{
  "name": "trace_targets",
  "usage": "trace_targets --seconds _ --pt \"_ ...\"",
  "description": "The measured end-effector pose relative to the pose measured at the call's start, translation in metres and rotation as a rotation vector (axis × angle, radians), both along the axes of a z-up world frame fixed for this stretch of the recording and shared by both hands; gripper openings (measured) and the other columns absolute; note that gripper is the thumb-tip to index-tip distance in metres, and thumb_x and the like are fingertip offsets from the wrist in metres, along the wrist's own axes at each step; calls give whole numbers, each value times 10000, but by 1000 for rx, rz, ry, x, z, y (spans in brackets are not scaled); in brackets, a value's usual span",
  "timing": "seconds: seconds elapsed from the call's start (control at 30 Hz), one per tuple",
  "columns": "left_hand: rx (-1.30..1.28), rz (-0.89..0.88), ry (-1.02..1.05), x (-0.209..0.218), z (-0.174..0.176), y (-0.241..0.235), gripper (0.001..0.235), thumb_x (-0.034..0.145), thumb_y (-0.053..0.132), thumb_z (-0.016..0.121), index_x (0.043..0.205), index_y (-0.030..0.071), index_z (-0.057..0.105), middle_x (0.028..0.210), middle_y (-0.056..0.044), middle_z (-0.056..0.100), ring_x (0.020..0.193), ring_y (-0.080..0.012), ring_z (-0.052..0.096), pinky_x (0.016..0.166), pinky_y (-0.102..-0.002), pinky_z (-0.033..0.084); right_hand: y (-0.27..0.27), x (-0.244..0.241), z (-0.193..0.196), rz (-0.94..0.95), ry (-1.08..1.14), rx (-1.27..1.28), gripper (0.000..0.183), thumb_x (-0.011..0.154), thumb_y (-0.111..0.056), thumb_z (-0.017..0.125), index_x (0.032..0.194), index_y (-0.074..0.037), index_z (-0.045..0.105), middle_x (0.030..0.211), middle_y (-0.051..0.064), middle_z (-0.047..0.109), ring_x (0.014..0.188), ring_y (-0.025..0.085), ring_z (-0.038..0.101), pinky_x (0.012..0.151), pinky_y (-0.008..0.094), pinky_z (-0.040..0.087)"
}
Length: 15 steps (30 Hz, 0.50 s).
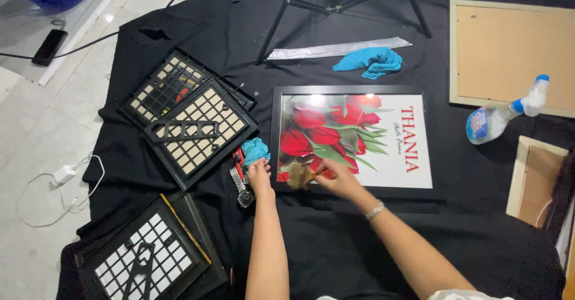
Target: Cleaning a framed picture using glass cleaner, a cloth, and a brush
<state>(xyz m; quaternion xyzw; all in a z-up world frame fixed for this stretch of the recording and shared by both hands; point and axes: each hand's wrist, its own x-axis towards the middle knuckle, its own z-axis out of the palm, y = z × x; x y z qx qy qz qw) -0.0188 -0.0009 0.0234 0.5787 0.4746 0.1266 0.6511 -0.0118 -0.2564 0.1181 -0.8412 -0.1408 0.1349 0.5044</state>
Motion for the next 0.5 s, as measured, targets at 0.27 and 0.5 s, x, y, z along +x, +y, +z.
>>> trace_targets --seconds 0.27,0.5 --pt "-11 -45 -19 -10 14 -2 235 933 264 577 1074 141 720 1038 -39 769 856 -122 705 718 -258 540 -188 10 7 -166 49 -217 204 798 -149 795 981 -67 755 966 224 772 1046 427 701 961 513 522" --pt "-103 -94 39 -4 43 -9 271 1017 244 502 1146 95 688 1152 -66 729 1044 -192 690 858 -323 532 -266 17 58 -350 -53 -1021 190 866 -263 630 967 -115 692 990 149 727 948 384 707 781 496 545"
